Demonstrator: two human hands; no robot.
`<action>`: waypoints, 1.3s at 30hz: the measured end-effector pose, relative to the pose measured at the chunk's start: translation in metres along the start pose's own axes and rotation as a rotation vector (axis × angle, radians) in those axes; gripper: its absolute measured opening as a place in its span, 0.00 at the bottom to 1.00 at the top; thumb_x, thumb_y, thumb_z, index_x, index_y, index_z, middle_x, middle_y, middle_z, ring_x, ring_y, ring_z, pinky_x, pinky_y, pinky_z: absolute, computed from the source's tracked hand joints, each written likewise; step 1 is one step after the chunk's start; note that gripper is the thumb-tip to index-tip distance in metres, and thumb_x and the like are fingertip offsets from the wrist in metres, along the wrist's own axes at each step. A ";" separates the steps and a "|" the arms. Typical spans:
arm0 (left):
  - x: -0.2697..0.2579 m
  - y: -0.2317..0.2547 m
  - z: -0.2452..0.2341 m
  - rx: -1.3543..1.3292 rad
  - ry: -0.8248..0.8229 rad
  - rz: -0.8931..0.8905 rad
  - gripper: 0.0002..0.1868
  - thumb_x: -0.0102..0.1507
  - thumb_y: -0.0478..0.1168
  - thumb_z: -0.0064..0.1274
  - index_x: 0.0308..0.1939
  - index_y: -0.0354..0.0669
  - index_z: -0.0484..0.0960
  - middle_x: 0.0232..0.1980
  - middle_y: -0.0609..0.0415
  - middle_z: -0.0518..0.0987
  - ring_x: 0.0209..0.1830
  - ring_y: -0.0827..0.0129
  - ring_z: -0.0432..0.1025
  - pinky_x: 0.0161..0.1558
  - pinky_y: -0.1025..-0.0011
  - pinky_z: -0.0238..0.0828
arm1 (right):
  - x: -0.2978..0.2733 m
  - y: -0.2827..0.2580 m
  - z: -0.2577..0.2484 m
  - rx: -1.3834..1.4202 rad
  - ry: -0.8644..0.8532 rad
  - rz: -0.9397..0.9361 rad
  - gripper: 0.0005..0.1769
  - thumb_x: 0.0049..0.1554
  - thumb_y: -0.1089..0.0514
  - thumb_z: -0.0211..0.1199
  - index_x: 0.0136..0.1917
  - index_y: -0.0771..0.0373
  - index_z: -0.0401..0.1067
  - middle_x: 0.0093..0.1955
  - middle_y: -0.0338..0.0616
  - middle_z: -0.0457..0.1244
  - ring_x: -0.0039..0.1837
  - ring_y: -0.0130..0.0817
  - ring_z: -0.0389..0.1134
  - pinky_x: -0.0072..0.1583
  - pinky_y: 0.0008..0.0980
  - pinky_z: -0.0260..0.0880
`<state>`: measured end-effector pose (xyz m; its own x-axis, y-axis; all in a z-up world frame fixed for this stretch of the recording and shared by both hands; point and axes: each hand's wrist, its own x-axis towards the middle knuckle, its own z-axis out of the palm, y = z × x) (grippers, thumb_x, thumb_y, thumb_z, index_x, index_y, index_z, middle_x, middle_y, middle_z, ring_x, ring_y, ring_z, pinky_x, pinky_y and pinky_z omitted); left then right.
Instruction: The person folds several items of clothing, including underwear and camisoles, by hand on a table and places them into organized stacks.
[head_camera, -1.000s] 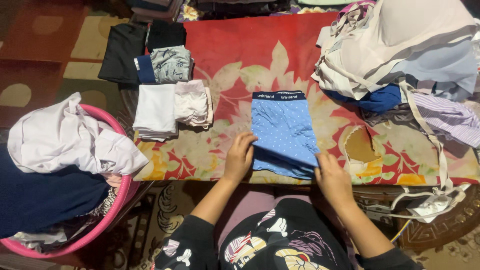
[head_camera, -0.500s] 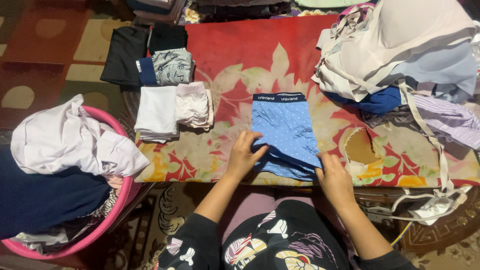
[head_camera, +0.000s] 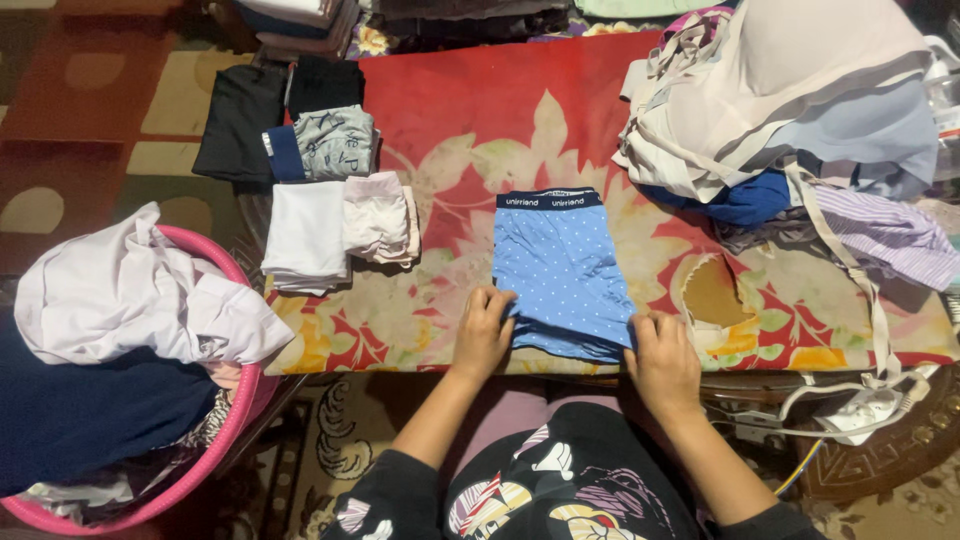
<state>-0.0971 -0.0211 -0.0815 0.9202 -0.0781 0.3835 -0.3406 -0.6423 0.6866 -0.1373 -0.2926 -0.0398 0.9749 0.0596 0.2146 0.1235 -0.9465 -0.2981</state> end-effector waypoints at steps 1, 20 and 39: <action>-0.002 -0.004 -0.006 0.000 -0.002 0.002 0.20 0.55 0.29 0.59 0.51 0.41 0.78 0.46 0.43 0.72 0.51 0.48 0.71 0.53 0.57 0.69 | -0.002 0.003 0.002 -0.020 0.048 -0.060 0.29 0.42 0.60 0.74 0.57 0.58 0.68 0.55 0.48 0.62 0.56 0.50 0.65 0.53 0.45 0.69; 0.055 0.026 -0.030 0.034 -0.388 0.361 0.25 0.67 0.54 0.54 0.65 0.52 0.77 0.78 0.46 0.66 0.81 0.48 0.55 0.78 0.46 0.49 | -0.013 0.004 0.018 0.016 0.030 -0.116 0.29 0.40 0.60 0.75 0.56 0.58 0.72 0.50 0.48 0.61 0.53 0.48 0.65 0.53 0.45 0.68; 0.091 -0.007 0.071 0.259 -0.380 0.537 0.30 0.67 0.52 0.48 0.73 0.54 0.69 0.78 0.49 0.64 0.79 0.54 0.57 0.75 0.44 0.50 | 0.006 0.057 -0.008 0.214 -0.035 -0.562 0.26 0.46 0.56 0.67 0.59 0.57 0.73 0.58 0.47 0.64 0.58 0.46 0.65 0.58 0.46 0.64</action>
<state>0.0029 -0.0778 -0.0949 0.6578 -0.6652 0.3534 -0.7527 -0.5980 0.2755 -0.1263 -0.3484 -0.0484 0.7545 0.5458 0.3644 0.6527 -0.6823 -0.3293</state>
